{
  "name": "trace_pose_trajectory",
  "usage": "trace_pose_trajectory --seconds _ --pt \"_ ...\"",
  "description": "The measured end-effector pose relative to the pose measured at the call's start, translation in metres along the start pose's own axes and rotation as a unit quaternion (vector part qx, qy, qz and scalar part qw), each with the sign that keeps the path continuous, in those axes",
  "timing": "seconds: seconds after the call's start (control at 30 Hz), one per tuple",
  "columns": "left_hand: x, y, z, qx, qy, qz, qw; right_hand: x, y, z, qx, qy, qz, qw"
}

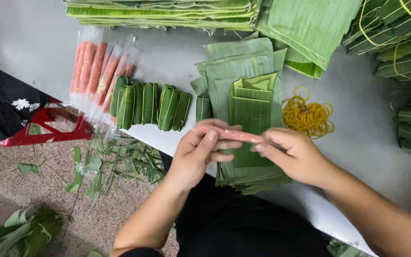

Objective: The person wraps meat rolls in banana leaves. They fold a cut banana leaf piece around a meat roll, roll it into a cylinder, secure it with a yellow rubber band, and place the finished wrapped roll in a row on the table, repeating the cycle for successive rolls.

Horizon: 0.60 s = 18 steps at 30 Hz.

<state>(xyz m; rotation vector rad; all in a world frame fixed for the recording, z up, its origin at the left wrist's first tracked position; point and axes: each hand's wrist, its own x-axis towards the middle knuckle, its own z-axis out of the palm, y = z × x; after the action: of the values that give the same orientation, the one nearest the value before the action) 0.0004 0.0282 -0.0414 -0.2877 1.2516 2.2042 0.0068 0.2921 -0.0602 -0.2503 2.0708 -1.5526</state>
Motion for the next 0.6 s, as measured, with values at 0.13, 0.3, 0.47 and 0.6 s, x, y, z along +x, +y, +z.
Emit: trace_pose_trajectory --seconds 0.13,0.3,0.47,0.6 --pt "-0.004 -0.016 -0.010 0.173 0.020 0.022 0.985 -0.009 0.019 -0.009 0.192 0.004 0.080 0.978" --pt "-0.008 -0.025 -0.005 0.637 0.071 0.271 0.718 -0.018 0.007 -0.011 -0.172 0.080 0.026 0.982" --pt "-0.001 -0.022 0.013 0.671 0.076 0.365 0.640 -0.014 -0.021 0.004 -0.398 0.167 -0.142 0.891" --pt "-0.005 -0.008 0.018 0.672 0.000 0.448 0.590 -0.014 -0.033 -0.006 -0.410 0.082 -0.222 0.881"
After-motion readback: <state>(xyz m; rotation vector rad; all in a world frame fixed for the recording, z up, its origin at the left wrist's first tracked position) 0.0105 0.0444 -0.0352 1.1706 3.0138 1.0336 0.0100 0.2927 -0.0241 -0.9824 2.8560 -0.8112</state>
